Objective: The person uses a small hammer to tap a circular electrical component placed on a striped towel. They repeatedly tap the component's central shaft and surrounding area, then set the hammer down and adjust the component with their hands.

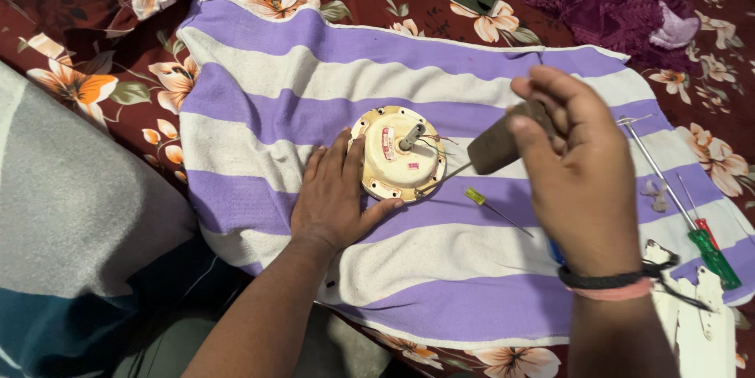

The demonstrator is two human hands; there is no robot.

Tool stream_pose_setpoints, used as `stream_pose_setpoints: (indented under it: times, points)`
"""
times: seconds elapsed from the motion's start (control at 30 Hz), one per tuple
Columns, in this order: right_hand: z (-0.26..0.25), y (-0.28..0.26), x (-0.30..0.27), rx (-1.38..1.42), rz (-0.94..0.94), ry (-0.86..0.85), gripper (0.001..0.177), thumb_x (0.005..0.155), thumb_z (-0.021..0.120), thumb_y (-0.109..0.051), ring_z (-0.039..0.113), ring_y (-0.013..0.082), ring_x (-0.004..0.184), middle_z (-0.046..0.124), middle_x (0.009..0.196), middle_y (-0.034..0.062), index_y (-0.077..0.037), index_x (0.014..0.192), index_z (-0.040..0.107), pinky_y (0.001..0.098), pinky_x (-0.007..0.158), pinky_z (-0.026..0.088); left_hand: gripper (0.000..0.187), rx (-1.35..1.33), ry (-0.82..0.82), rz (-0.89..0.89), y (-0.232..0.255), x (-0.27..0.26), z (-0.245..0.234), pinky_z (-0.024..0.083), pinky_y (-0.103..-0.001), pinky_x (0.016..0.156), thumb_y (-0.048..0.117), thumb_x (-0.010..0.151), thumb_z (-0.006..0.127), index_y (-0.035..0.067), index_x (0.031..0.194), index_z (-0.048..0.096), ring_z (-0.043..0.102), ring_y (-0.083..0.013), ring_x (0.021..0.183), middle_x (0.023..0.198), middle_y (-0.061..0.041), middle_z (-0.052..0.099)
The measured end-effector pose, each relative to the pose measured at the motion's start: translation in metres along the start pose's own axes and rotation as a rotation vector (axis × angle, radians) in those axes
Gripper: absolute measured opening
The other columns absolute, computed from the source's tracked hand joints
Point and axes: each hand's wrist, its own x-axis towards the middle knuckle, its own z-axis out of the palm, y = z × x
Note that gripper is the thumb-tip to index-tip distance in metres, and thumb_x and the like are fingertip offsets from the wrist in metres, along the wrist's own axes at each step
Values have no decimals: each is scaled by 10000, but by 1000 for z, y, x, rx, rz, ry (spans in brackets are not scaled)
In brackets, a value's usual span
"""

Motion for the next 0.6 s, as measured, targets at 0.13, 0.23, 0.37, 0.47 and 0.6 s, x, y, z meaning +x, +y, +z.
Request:
stream_pose_setpoints:
  times: [0.13, 0.23, 0.37, 0.47, 0.6]
  points:
    - [-7, 8, -4, 177, -18, -158, 486, 1013, 576, -4, 627, 168, 1314, 612, 1411, 122, 43, 1468, 413, 272, 1070, 535, 1145, -4, 27, 14, 0, -2, 0, 154, -488, 1232, 867, 806, 504, 15, 1539, 288, 304, -336, 1478, 1567, -244, 322]
    - [-7, 8, -7, 112, -60, -201, 374, 1035, 611, -26, 626, 154, 1282, 640, 1342, 108, 41, 1394, 534, 275, 1072, 529, 1143, -28, 32, 11, 0, -2, -1, 161, -494, 1229, 857, 795, 529, 13, 1530, 299, 312, -337, 1474, 1563, -246, 328]
    - [-9, 0, -5, -243, -95, -74, 300, 1006, 680, -77, 654, 140, 1111, 692, 1231, 95, -40, 1304, 695, 269, 901, 538, 1143, -45, 48, 17, 1, -2, -2, 180, -503, 1222, 847, 790, 554, 6, 1524, 308, 319, -357, 1462, 1561, -251, 336]
    - [-9, -7, -4, -333, 10, -12, 281, 980, 704, -106, 656, 134, 983, 688, 1160, 82, -100, 1259, 740, 281, 732, 537, 1142, -52, 55, 24, -1, -3, -3, 192, -508, 1223, 844, 794, 560, 6, 1528, 311, 328, -365, 1462, 1565, -256, 337]
    - [-5, -11, -3, -295, 4, -4, 276, 1002, 670, -108, 699, 108, 977, 723, 1137, 67, -78, 1271, 722, 255, 825, 564, 1137, -57, 53, 26, -1, -3, -2, 196, -508, 1226, 841, 796, 559, 3, 1524, 312, 333, -366, 1466, 1566, -258, 336]
